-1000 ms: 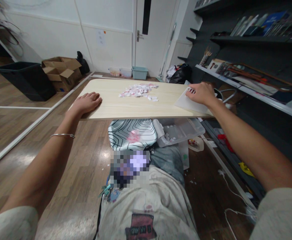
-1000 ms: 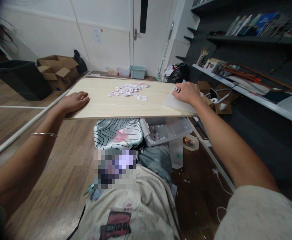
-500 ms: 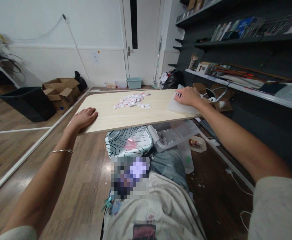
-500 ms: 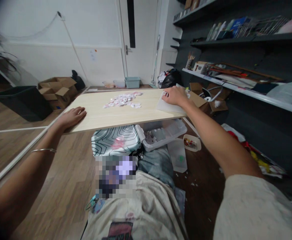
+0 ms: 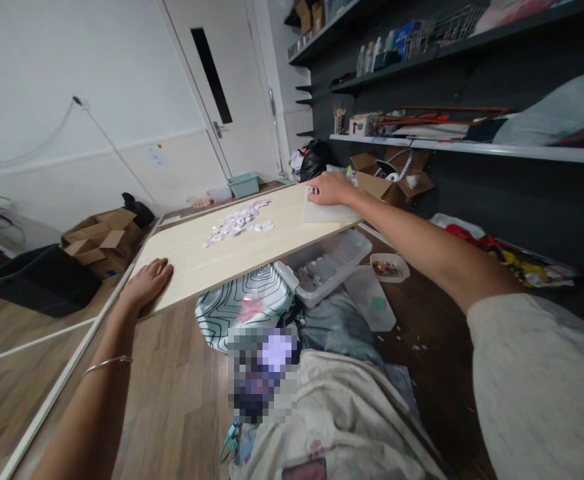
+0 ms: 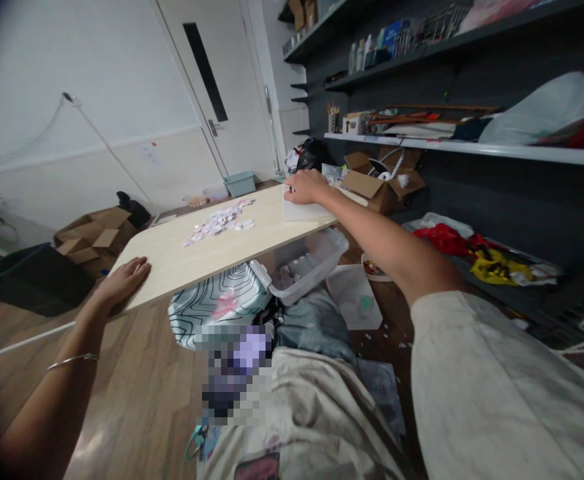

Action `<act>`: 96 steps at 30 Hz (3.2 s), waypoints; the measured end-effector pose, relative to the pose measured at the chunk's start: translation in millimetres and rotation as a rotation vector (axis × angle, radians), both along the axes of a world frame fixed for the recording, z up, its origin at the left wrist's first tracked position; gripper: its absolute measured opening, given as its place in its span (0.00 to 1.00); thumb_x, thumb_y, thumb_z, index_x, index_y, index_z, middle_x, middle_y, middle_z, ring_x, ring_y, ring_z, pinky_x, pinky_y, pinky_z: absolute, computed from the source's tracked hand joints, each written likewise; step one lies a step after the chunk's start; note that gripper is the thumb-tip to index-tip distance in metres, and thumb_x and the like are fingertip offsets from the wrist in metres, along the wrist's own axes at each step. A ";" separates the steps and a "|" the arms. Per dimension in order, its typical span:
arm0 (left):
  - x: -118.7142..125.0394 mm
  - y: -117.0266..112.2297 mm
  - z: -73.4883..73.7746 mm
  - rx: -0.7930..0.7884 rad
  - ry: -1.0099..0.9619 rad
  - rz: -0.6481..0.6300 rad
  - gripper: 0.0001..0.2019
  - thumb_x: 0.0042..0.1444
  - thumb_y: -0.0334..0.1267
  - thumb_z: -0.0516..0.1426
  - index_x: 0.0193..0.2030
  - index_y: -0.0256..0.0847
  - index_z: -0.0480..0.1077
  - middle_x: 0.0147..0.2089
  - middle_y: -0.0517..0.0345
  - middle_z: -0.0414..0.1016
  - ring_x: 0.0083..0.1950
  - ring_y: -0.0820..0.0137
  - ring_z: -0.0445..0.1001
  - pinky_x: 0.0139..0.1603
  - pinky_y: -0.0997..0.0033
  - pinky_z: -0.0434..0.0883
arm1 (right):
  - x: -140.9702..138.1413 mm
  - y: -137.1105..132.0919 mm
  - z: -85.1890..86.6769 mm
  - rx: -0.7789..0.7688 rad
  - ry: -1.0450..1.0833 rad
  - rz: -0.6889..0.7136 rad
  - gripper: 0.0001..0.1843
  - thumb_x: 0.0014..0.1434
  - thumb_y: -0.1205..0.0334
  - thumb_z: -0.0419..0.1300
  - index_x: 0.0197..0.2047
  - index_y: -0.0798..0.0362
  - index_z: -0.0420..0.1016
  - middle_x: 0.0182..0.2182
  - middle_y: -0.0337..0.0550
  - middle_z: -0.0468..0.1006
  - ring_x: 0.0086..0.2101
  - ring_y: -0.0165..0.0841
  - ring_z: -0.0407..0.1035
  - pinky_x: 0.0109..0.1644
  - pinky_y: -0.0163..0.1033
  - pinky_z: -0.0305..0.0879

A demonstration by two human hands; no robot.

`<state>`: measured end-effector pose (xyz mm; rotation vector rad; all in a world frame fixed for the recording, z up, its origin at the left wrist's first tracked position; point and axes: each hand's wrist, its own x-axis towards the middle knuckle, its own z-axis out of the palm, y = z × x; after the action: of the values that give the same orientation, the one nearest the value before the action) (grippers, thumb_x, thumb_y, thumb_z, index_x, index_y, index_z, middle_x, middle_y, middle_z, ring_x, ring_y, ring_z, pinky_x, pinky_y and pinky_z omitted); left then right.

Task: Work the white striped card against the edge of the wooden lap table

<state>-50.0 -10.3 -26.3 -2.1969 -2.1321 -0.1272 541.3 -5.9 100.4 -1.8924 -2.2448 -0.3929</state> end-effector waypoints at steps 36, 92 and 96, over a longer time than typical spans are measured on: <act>12.4 -15.7 13.8 -0.033 -0.186 0.065 0.39 0.87 0.50 0.46 0.88 0.20 0.71 0.94 0.25 0.72 0.96 0.46 0.70 0.97 0.48 0.64 | 5.2 17.9 -13.8 0.062 0.009 0.054 0.30 0.80 0.42 0.63 0.70 0.51 0.96 0.66 0.64 0.94 0.67 0.67 0.83 0.68 0.58 0.71; 58.2 -87.5 2.9 0.282 -0.440 -0.181 0.36 0.86 0.59 0.50 0.86 0.39 0.76 0.91 0.35 0.78 0.93 0.44 0.73 0.98 0.36 0.66 | 5.2 27.9 -74.1 -0.183 0.100 -0.133 0.30 0.89 0.56 0.55 0.69 0.53 1.00 0.70 0.64 0.94 0.70 0.52 0.89 0.68 0.43 0.76; 116.7 -162.3 -36.4 0.173 -0.305 -0.625 0.37 0.86 0.67 0.60 0.93 0.55 0.75 0.95 0.44 0.74 0.99 0.40 0.65 0.96 0.32 0.71 | 4.4 28.3 -74.9 -0.167 0.111 -0.143 0.30 0.88 0.57 0.56 0.71 0.55 0.99 0.68 0.65 0.95 0.69 0.53 0.89 0.69 0.43 0.76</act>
<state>66.6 -172.5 -62.6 -2.7810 -1.3810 -0.6887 545.8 22.4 25.6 -2.1089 -2.1375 -0.1194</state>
